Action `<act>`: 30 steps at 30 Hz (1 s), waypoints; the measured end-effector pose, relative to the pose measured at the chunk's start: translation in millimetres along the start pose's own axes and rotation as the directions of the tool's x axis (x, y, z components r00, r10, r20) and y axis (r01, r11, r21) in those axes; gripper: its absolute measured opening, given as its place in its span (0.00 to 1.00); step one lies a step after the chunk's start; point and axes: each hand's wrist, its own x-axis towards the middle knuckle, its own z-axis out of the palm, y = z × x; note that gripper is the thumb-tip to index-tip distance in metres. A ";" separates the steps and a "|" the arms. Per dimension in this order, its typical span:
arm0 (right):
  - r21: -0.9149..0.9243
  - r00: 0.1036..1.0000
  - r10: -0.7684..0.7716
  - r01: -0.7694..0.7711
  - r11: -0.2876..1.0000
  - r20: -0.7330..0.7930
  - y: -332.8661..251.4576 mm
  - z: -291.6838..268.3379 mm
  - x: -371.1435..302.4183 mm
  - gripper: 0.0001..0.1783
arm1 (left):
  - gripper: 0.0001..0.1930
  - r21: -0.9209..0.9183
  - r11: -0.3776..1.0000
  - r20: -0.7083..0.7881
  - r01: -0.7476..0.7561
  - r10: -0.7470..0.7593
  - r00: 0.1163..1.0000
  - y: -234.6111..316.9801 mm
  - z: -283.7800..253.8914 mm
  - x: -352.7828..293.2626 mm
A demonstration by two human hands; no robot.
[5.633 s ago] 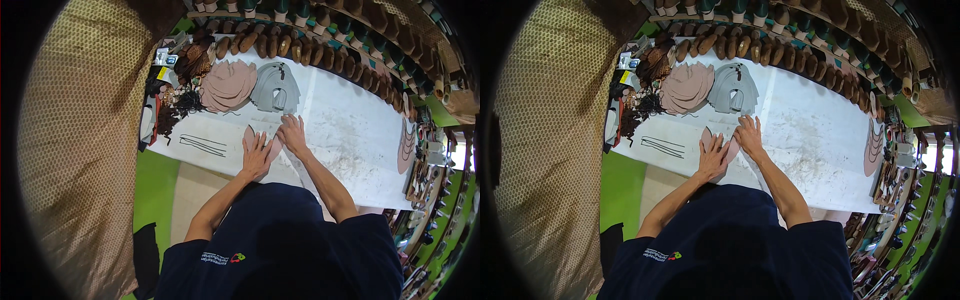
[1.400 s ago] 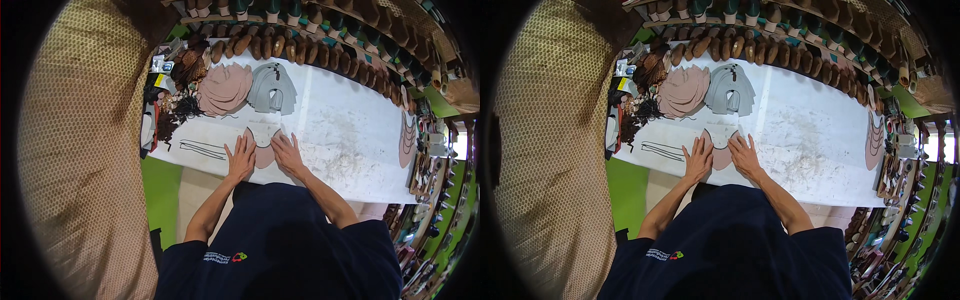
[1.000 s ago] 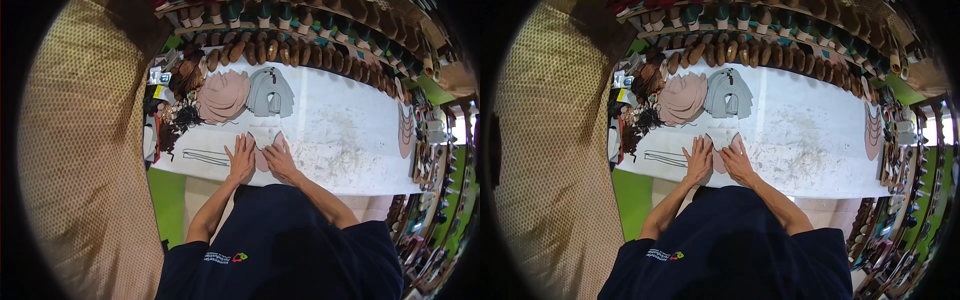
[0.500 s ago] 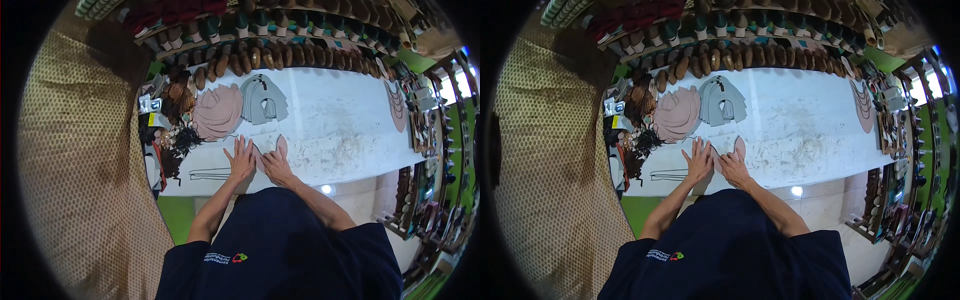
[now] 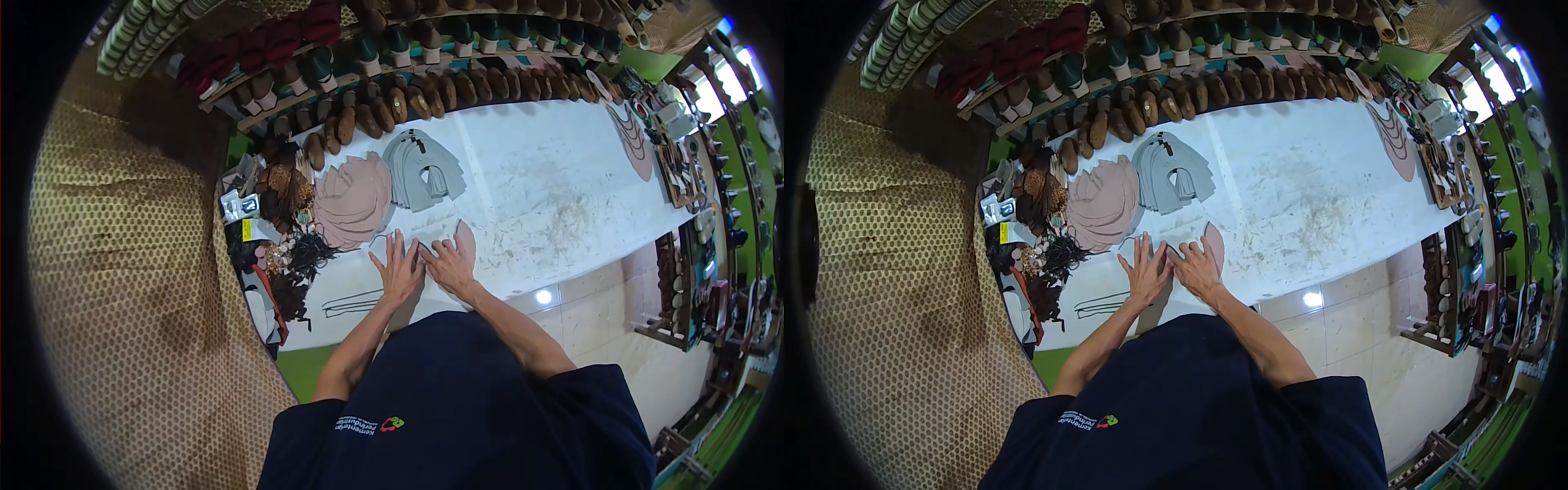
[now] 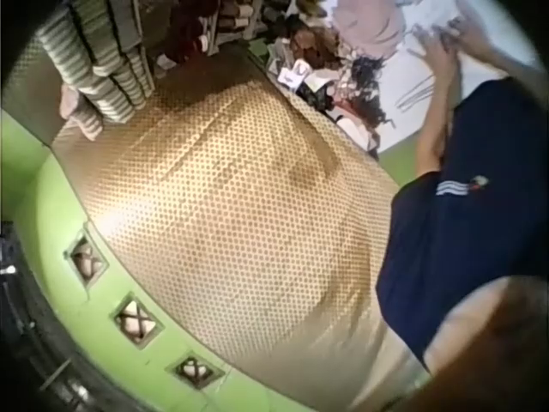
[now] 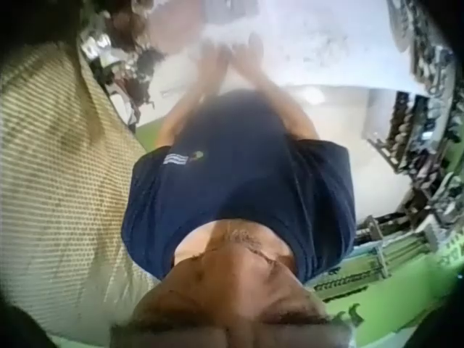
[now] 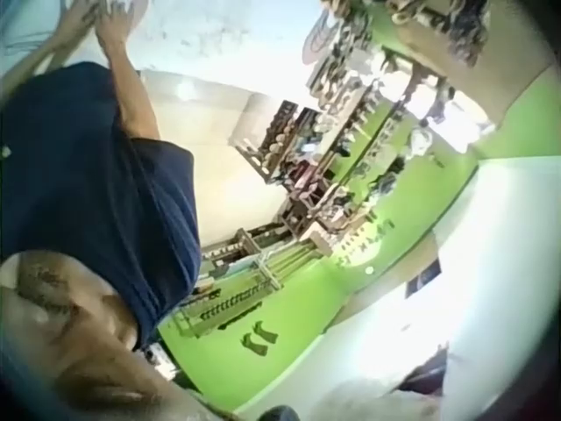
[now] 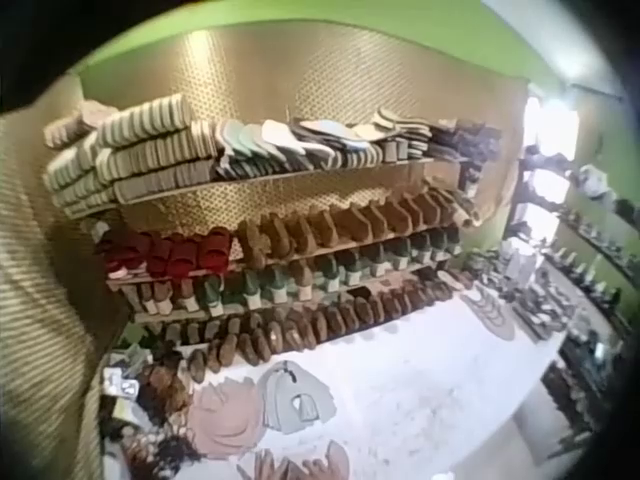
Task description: The person is inspecting and sorting shoe upper components on a workbench.
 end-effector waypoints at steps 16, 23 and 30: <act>0.098 0.985 0.174 -0.174 0.980 0.007 -15.9 -8.4 5.5 0.23 | 0.31 0.015 0.997 -0.050 -0.069 0.070 0.996 -9.5 -4.5 -1.4; 0.044 0.996 0.091 -0.091 0.995 -0.003 -11.8 -9.0 4.2 0.25 | 0.31 0.066 0.985 -0.086 -0.160 0.165 0.982 -14.5 -5.3 0.6; -0.055 0.993 0.106 -0.108 0.993 -0.053 -16.7 -0.6 6.1 0.23 | 0.31 0.046 0.988 -0.098 -0.145 0.149 0.984 -16.6 -1.7 -0.9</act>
